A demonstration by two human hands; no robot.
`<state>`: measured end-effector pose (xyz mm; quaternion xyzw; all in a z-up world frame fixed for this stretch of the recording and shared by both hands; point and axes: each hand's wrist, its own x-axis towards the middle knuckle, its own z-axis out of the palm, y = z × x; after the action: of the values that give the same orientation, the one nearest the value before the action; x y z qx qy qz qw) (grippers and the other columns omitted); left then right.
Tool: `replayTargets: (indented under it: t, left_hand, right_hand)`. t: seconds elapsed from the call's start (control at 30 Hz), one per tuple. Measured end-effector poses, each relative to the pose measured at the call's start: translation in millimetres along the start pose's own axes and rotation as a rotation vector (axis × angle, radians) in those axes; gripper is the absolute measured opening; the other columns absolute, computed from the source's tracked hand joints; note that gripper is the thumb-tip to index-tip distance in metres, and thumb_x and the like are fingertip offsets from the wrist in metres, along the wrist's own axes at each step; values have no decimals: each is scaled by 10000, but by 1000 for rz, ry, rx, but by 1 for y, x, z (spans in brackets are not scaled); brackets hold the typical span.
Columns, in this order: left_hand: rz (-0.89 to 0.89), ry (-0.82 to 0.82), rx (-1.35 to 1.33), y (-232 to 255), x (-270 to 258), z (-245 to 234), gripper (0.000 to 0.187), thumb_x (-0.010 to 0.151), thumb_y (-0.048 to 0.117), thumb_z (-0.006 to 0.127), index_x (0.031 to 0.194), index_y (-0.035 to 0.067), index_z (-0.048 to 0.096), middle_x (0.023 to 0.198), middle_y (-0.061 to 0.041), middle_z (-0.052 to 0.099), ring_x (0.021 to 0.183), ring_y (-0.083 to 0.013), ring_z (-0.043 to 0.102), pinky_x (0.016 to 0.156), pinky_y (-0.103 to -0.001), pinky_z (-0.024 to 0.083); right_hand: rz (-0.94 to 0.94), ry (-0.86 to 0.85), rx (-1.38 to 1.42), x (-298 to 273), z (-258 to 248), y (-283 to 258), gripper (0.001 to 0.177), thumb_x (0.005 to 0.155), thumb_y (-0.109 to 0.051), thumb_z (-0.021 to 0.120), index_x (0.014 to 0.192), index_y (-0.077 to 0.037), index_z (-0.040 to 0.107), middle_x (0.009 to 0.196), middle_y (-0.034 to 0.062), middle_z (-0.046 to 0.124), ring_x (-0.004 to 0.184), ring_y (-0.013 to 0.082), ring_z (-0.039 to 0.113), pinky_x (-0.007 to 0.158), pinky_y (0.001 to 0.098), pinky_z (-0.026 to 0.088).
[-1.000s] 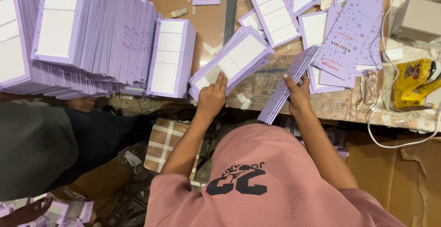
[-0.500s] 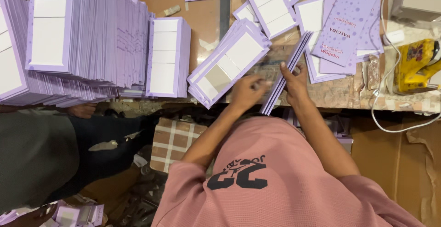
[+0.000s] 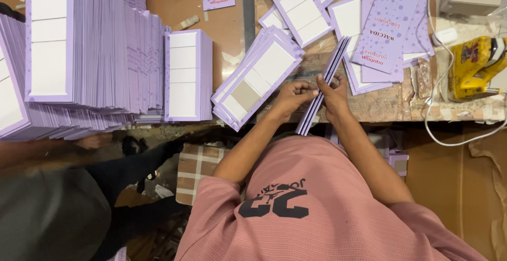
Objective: The person repeatedly picks up small stacks of purple-bordered paper cards from a table, aligns them, and places them into a growing pile. The person also occasionally fans out the cards to check alignment before restacking them.
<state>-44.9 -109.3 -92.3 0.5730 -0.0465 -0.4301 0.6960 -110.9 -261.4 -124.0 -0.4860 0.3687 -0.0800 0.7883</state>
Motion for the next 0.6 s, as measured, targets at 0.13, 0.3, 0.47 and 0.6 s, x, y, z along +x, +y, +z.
replayTargets:
  t: [0.13, 0.3, 0.47, 0.6]
  left_hand:
    - [27, 33, 258, 13, 4, -2, 250, 838, 188, 792, 1020, 19, 775, 837, -45, 749, 675, -85, 633, 546, -204, 462]
    - [113, -32, 345, 22, 19, -4, 211, 804, 141, 781, 953, -6, 755, 764, -41, 702, 654, -90, 614, 550, -215, 472]
    - [35, -59, 367, 27, 30, -1, 160, 790, 148, 762, 843, 3, 719, 710, -39, 683, 607, -98, 619, 512, -235, 490]
    - [6, -34, 372, 32, 33, 6, 165, 762, 139, 769, 784, -8, 696, 669, -58, 684, 574, -113, 654, 502, -248, 528]
  right_hand:
    - [14, 0, -28, -2, 1, -2, 849, 810, -389, 870, 1410, -119, 332, 1136, 104, 601, 900, 192, 640, 643, 337, 563]
    - [11, -17, -39, -4, 1, -5, 812, 830, -390, 867, 1386, -129, 335, 1149, 94, 614, 917, 174, 669, 648, 318, 592]
    - [1, -40, -22, -8, 3, -9, 790, 850, -368, 858, 1385, -126, 329, 1159, 107, 624, 933, 191, 685, 676, 341, 614]
    - [43, -2, -51, -9, 4, -13, 772, 846, -353, 842, 1379, -130, 330, 1147, 100, 629, 911, 196, 691, 664, 352, 620]
